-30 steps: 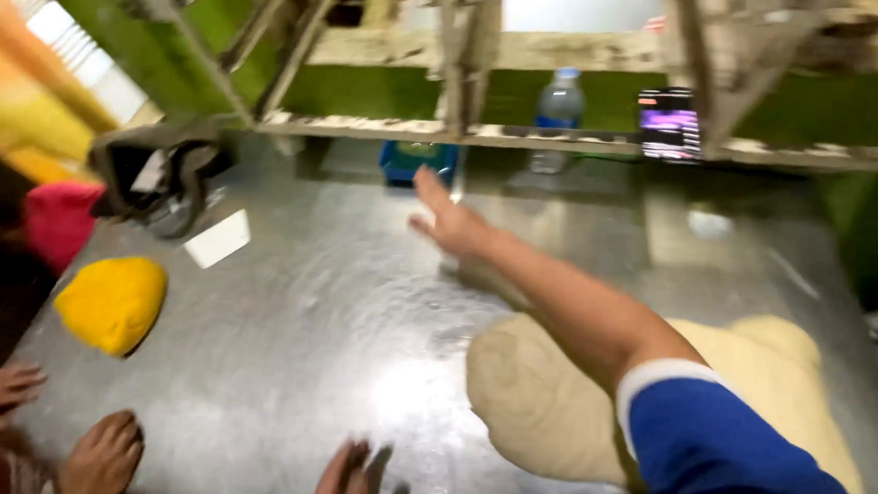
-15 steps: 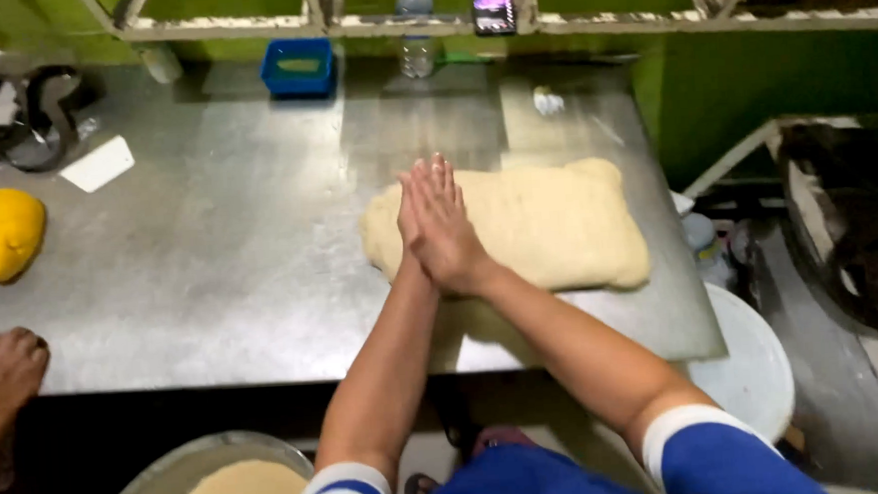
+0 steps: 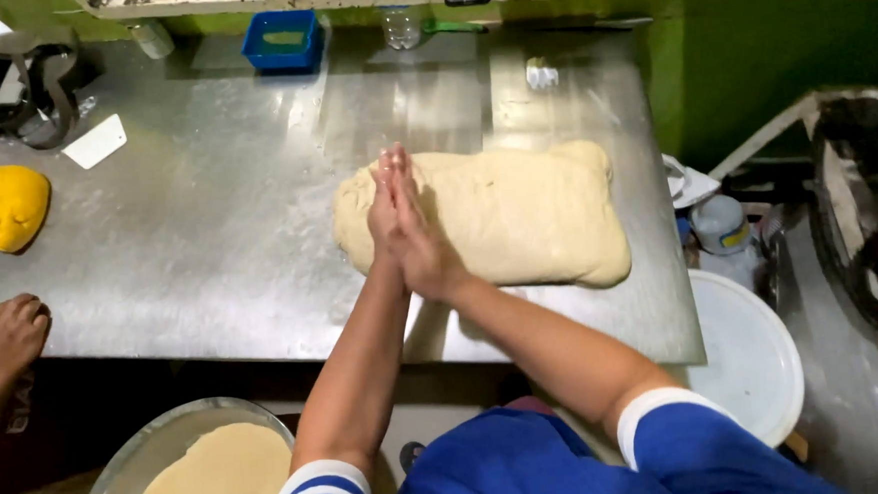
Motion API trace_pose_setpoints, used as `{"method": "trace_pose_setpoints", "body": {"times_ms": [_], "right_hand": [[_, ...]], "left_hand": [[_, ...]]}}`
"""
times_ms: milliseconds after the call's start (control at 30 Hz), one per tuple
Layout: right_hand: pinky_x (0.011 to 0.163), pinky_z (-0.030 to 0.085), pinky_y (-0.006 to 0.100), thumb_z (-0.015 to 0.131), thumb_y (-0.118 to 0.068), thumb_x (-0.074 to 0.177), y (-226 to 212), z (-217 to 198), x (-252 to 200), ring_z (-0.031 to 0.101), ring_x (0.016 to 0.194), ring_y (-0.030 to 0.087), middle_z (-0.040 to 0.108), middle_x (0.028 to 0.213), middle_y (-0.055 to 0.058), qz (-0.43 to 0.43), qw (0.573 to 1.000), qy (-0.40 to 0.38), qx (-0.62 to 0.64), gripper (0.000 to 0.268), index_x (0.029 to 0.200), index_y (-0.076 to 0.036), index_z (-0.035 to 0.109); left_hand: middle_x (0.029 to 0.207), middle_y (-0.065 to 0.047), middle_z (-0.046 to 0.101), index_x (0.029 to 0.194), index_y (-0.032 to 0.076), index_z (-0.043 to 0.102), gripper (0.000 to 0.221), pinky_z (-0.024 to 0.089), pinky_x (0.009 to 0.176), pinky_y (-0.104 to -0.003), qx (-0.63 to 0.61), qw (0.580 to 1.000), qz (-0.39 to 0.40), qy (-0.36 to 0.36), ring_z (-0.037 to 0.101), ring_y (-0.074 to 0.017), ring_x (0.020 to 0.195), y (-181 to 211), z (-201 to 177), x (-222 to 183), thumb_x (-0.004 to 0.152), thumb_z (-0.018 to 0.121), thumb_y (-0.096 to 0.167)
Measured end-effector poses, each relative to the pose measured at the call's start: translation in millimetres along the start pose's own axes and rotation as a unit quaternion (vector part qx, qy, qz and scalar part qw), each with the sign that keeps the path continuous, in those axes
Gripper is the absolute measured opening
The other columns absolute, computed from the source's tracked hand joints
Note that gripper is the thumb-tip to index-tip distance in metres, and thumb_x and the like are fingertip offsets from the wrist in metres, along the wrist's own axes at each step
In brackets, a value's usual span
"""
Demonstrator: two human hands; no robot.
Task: Flattening a large piece of dough and cutting it into smaller portions to be rolled into balls.
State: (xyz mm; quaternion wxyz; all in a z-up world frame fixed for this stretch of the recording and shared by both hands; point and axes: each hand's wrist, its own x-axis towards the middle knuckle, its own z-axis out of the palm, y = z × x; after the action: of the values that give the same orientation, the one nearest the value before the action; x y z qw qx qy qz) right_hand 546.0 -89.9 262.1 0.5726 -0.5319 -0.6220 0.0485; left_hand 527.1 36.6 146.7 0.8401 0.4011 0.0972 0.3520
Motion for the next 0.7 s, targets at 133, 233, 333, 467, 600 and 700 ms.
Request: {"method": "trace_pose_setpoints", "body": {"times_ms": [133,233,333,467,600,700], "right_hand": [[0.134,0.007,0.045,0.045,-0.020,0.112,173.5,41.3,-23.0,0.013,0.157,0.032,0.016,0.170,0.021,0.128,0.974,0.085,0.163,0.058,0.161,0.005,0.025],[0.132,0.016,0.042,0.049,-0.035,0.112,190.5,-1.0,9.3,0.027,0.156,0.031,0.034,0.165,0.022,0.227,0.971,0.054,0.044,0.057,0.155,0.002,0.042],[0.127,0.014,0.054,0.028,-0.054,0.111,176.6,-25.8,-27.0,0.020,0.155,0.047,0.030,0.162,0.033,0.194,0.910,-0.224,-0.291,0.076,0.157,0.006,0.033],[0.129,-0.003,0.050,0.043,-0.074,0.097,80.4,-115.4,-14.0,0.003,0.161,0.035,0.015,0.170,0.022,0.361,0.766,-0.363,-0.388,0.101,0.161,0.001,0.021],[0.127,-0.003,0.055,0.033,-0.077,0.098,131.1,-100.5,3.2,0.006,0.158,0.042,0.018,0.165,0.030,0.454,0.745,-0.224,-0.434,0.104,0.157,0.008,0.023],[0.101,0.026,0.048,0.041,-0.055,0.099,173.4,-24.6,17.4,0.043,0.121,0.036,0.053,0.117,0.023,0.293,0.851,-0.140,-0.414,0.057,0.112,-0.001,0.054]], "left_hand": [[0.145,-0.026,0.056,0.145,0.004,0.054,0.045,0.034,0.123,-0.044,0.257,0.957,0.020,0.137,0.050,-0.0282,0.140,-16.6,35.1,-50.2,0.115,0.030,0.027],[0.138,-0.008,0.065,0.141,0.005,0.058,0.038,0.042,0.118,-0.043,0.210,0.974,0.009,0.089,0.057,-0.0180,0.132,-11.5,67.8,-55.4,0.114,0.040,0.025],[0.125,-0.005,0.072,0.126,0.016,0.070,0.032,0.045,0.114,-0.035,0.622,0.782,0.040,-0.031,0.062,-0.0186,0.128,-11.9,0.4,-54.0,0.109,0.051,0.037],[0.171,0.002,0.023,0.163,0.029,0.027,0.076,0.014,0.125,-0.059,0.880,0.445,-0.047,-0.157,0.013,-0.0345,0.158,40.3,12.8,-56.7,0.100,0.030,0.071],[0.172,-0.011,0.020,0.164,0.019,0.026,0.083,0.014,0.125,-0.057,0.888,0.439,-0.066,-0.117,0.015,-0.0382,0.157,42.8,9.1,13.7,0.100,0.027,0.072],[0.166,-0.007,0.034,0.161,0.023,0.035,0.069,0.022,0.124,-0.056,0.868,0.475,-0.036,-0.144,0.027,-0.0359,0.154,16.5,-31.2,73.1,0.106,0.021,0.063]]}}
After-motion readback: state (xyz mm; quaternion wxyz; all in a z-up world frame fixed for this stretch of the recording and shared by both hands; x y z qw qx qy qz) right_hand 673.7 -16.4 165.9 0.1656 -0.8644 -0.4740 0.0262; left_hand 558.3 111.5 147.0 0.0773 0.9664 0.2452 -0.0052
